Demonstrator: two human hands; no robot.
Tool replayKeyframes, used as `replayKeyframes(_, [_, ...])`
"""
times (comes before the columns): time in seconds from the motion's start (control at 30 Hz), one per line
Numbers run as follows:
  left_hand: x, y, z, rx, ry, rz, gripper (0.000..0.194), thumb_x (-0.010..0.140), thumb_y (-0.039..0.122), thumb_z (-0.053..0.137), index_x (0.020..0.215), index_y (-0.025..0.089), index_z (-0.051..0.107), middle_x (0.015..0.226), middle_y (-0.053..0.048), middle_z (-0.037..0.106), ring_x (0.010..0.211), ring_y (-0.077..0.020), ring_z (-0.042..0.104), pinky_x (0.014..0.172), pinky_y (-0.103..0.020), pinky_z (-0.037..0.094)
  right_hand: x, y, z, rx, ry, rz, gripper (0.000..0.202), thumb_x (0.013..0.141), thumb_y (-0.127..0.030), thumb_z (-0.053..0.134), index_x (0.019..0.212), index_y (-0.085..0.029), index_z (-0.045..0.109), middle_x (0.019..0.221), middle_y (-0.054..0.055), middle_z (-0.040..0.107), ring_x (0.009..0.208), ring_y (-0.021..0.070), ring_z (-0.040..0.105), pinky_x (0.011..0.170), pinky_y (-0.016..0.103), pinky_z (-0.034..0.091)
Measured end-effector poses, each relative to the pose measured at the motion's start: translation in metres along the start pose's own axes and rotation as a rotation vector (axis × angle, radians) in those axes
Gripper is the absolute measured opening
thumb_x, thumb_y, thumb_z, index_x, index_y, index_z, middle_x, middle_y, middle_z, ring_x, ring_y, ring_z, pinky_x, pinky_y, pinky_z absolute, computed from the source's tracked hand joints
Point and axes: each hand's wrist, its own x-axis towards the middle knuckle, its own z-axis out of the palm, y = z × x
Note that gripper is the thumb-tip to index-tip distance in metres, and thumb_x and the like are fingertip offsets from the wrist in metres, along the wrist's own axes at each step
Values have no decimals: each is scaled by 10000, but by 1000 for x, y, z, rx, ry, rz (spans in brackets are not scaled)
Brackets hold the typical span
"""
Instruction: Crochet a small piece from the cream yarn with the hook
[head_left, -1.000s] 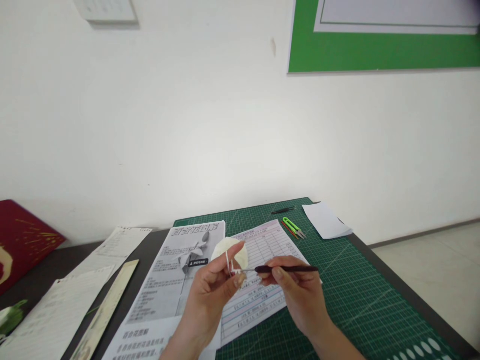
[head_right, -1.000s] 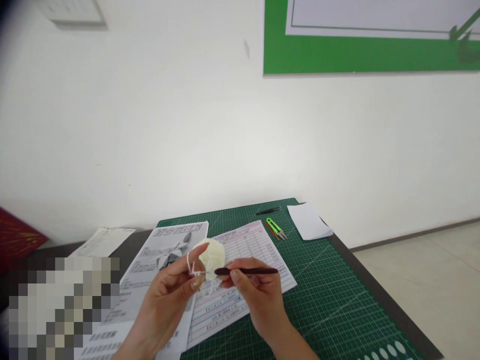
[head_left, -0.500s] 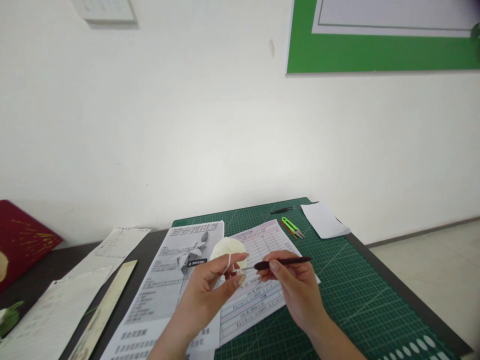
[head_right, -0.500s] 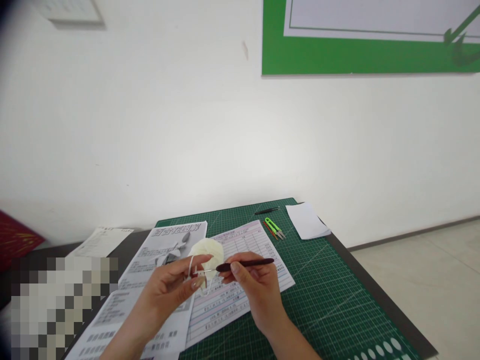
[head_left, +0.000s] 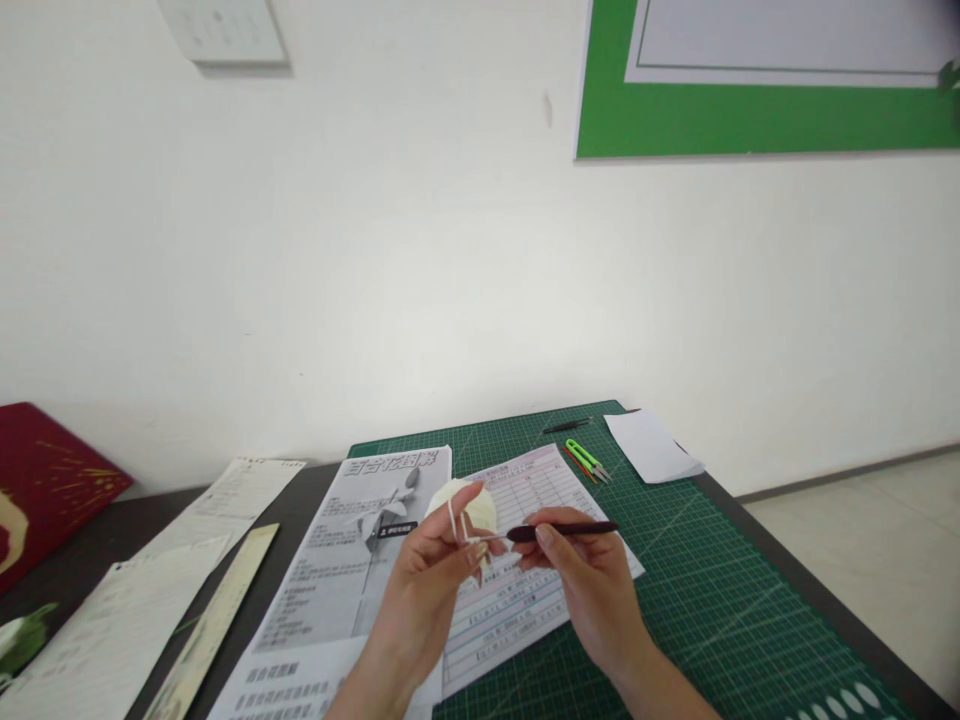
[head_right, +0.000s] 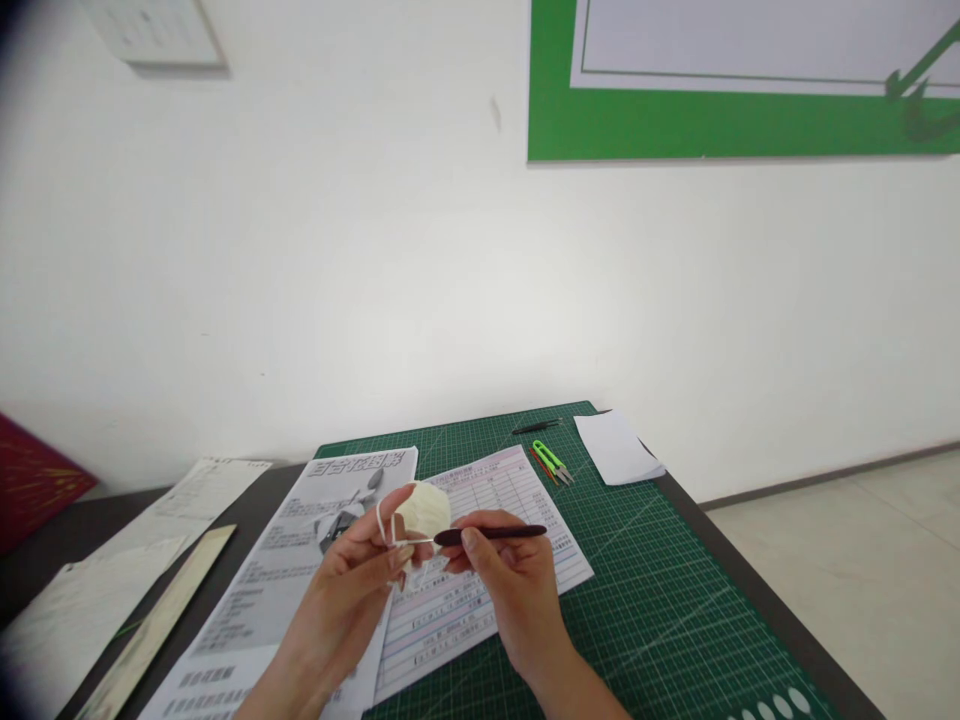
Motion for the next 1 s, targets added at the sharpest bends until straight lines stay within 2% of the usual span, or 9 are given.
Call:
replayKeyframes(0.1, [-1,-1,1,-40,-26,6,425,660,140,674,1072,239,650,573,29,581,535,-103,544,550,-233,379,0,0,0,6,25,13,108,722,-226,708,795,-147,707,691,57,748,584,152,684,519,216,556])
replayKeyframes(0.2, [-2,-6,1,-17,-35,39,513,676,156,676,1168,260,579,575,31,586,520,-105,547,531,-232,382,2,0,2,84,49,74,129,706,-235,721,787,-138,698,637,50,735,526,136,665,496,209,549])
replayKeyframes(0.3, [-2,-11,2,37,1,92,621,705,175,657,1285,257,453,576,22,605,536,-119,549,514,-228,384,3,1,3,160,36,126,133,708,-234,719,800,-142,691,608,35,721,494,108,640,494,191,537])
replayKeyframes(0.37, [-2,-14,3,74,36,119,636,707,191,660,1297,261,434,603,21,614,554,-121,545,516,-224,394,4,1,3,180,16,134,126,703,-225,723,799,-151,687,622,26,716,512,104,632,501,190,536])
replayKeyframes(0.57, [-2,-23,5,226,88,180,600,684,225,686,1252,258,497,712,18,631,678,-141,544,698,-263,435,3,2,4,174,39,121,111,685,-209,730,779,-179,679,708,-12,672,591,100,601,511,196,522])
replayKeyframes(0.67, [-3,-37,2,330,70,183,558,713,262,661,1248,234,504,669,23,588,655,-142,523,662,-265,423,3,4,7,144,-19,136,101,694,-221,722,768,-174,670,674,-20,647,563,97,582,515,208,501])
replayKeyframes(0.83, [-2,-59,-2,355,41,217,537,770,341,587,1277,209,466,584,42,507,538,-109,426,528,-241,351,3,8,8,44,-154,166,113,667,-220,740,698,-150,657,552,-27,613,451,77,519,437,186,415])
replayKeyframes(1.0, [0,-54,0,343,33,185,582,776,319,585,1319,230,397,573,63,444,497,-90,356,462,-222,271,4,11,2,32,-177,241,144,646,-226,751,735,-147,669,594,-8,651,484,94,557,464,203,450])
